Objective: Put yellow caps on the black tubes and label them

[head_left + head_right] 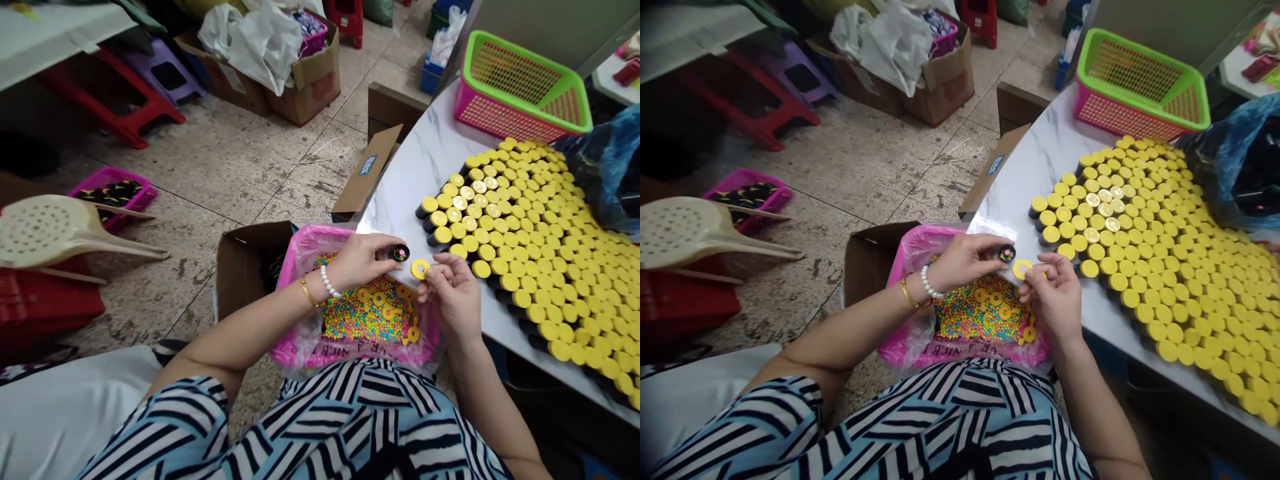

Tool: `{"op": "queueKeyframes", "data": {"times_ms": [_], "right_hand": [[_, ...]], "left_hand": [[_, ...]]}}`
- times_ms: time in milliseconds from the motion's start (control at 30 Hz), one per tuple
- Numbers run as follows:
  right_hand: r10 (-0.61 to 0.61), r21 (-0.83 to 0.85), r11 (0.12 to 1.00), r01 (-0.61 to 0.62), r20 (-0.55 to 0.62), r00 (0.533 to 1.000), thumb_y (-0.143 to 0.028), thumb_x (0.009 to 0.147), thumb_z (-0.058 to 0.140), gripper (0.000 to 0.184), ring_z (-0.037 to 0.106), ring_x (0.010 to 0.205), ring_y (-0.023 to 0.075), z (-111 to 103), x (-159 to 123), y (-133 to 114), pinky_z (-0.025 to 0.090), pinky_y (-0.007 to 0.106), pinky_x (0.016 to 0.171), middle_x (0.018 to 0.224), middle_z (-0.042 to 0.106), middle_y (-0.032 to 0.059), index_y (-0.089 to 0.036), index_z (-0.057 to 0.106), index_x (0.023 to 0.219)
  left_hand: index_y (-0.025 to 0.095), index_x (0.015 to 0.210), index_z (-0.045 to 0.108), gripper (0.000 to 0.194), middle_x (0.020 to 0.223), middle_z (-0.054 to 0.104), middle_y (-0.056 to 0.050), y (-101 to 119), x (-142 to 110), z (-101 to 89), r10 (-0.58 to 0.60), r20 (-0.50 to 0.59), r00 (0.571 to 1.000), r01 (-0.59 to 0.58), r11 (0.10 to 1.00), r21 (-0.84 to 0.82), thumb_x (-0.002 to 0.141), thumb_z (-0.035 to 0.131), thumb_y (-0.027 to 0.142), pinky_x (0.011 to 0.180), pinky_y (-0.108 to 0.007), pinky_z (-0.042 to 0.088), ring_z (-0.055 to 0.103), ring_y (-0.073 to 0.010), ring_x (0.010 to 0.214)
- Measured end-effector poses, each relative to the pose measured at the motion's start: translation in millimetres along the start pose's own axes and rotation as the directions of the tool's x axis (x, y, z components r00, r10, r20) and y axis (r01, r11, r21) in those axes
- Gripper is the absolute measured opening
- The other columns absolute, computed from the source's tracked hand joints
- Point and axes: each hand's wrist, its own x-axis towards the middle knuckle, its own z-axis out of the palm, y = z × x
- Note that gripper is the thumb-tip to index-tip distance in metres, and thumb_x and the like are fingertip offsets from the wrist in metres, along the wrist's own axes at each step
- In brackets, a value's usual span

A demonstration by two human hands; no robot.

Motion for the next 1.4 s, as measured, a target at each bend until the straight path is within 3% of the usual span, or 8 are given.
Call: {"op": "queueKeyframes", "data": {"times_ms": [100, 200, 300, 633, 900, 1200, 1333, 1400], "right_hand": [[-0.016, -0.048, 0.999, 0.016, 0.015, 1.000, -0.038, 0.081, 0.083, 0.036, 0.064, 0.054, 0.0108, 13.5, 17.9, 0.0, 0.056, 0.021, 0.050, 0.069, 0.066, -0.0041, -0.021, 0.060, 0.103], [-0.017, -0.133, 0.991, 0.021, 0.035, 0.999, -0.041, 0.080, 0.082, 0.033, 0.059, 0.050, 0.0090, 23.4, 27.4, 0.2, 0.053, 0.020, 0.047, 0.067, 0.065, -0.0039, -0.020, 0.062, 0.097], [-0.019, -0.209, 0.977, 0.029, 0.051, 0.999, -0.042, 0.081, 0.081, 0.031, 0.052, 0.044, 0.0076, 28.6, 28.8, -1.7, 0.047, 0.020, 0.041, 0.066, 0.061, -0.0054, -0.021, 0.063, 0.094], [-0.125, -0.355, 0.927, 0.119, 0.004, 0.992, -0.044, 0.085, 0.077, 0.027, 0.045, 0.044, 0.0057, 39.4, 22.7, -3.3, 0.039, 0.019, 0.039, 0.066, 0.055, -0.0060, -0.021, 0.067, 0.094], [-0.061, -0.247, 0.967, 0.066, 0.030, 0.998, -0.046, 0.087, 0.075, 0.028, 0.039, 0.032, 0.0074, 37.9, 28.8, -2.5, 0.026, 0.018, 0.032, 0.046, 0.048, -0.0099, -0.022, 0.063, 0.095], [-0.065, -0.342, 0.937, 0.075, 0.041, 0.997, -0.049, 0.090, 0.071, 0.029, 0.043, 0.037, 0.0077, 38.0, 26.2, -3.9, 0.030, 0.019, 0.035, 0.054, 0.051, -0.0075, -0.022, 0.062, 0.097], [-0.081, -0.399, 0.912, 0.097, 0.057, 0.995, -0.046, 0.094, 0.066, 0.025, 0.048, 0.044, 0.0098, 36.3, 22.9, -2.9, 0.038, 0.022, 0.040, 0.062, 0.054, -0.0051, -0.024, 0.061, 0.102], [-0.057, -0.427, 0.900, 0.083, 0.073, 0.996, -0.047, 0.096, 0.063, 0.024, 0.049, 0.046, 0.0110, 34.6, 22.3, -1.7, 0.038, 0.023, 0.042, 0.064, 0.054, -0.0048, -0.024, 0.059, 0.104]], "left_hand": [[0.019, 0.113, 0.076, 0.032, 0.100, 0.071, -0.005, 1.1, -1.4, 0.6, 0.048, -0.051, 0.998, -0.047, 0.998, 0.031, 0.082, 0.078, 0.021, 0.071, -0.024, 0.050, 0.061, -0.0109, 0.076], [0.022, 0.112, 0.077, 0.030, 0.087, 0.067, -0.002, 1.6, -0.2, 0.1, 0.049, -0.055, 0.997, -0.045, 0.996, 0.080, 0.082, 0.078, 0.022, 0.072, -0.025, 0.049, 0.060, -0.0120, 0.075], [0.021, 0.113, 0.077, 0.031, 0.076, 0.066, 0.000, 1.9, 0.7, -0.9, 0.040, -0.015, 0.999, -0.038, 0.995, 0.097, 0.082, 0.077, 0.018, 0.071, -0.025, 0.046, 0.059, -0.0122, 0.071], [0.023, 0.116, 0.077, 0.034, 0.077, 0.070, 0.000, 2.7, -2.2, -4.0, 0.062, -0.031, 0.998, -0.059, 0.995, 0.077, 0.082, 0.075, 0.016, 0.068, -0.024, 0.042, 0.059, -0.0121, 0.070], [0.024, 0.111, 0.078, 0.028, 0.076, 0.069, 0.001, -3.2, -1.1, -1.1, 0.094, -0.036, 0.995, -0.091, 0.992, 0.091, 0.084, 0.076, 0.020, 0.069, -0.024, 0.040, 0.059, -0.0122, 0.071], [0.022, 0.109, 0.079, 0.027, 0.074, 0.070, 0.001, 5.4, 0.0, -7.1, 0.047, -0.015, 0.999, -0.046, 0.998, 0.045, 0.083, 0.073, 0.016, 0.066, -0.023, 0.042, 0.059, -0.0105, 0.066], [0.019, 0.127, 0.071, 0.044, 0.069, 0.069, 0.001, 12.8, -0.6, -12.3, -0.025, 0.074, 0.997, 0.033, 0.993, -0.110, 0.085, 0.076, 0.028, 0.060, -0.021, 0.043, 0.055, -0.0089, 0.058], [0.019, 0.133, 0.068, 0.047, 0.072, 0.070, -0.001, 12.4, -1.0, -11.2, -0.013, 0.061, 0.998, 0.020, 0.992, -0.121, 0.088, 0.074, 0.032, 0.064, -0.022, 0.046, 0.058, -0.0101, 0.062]]}}
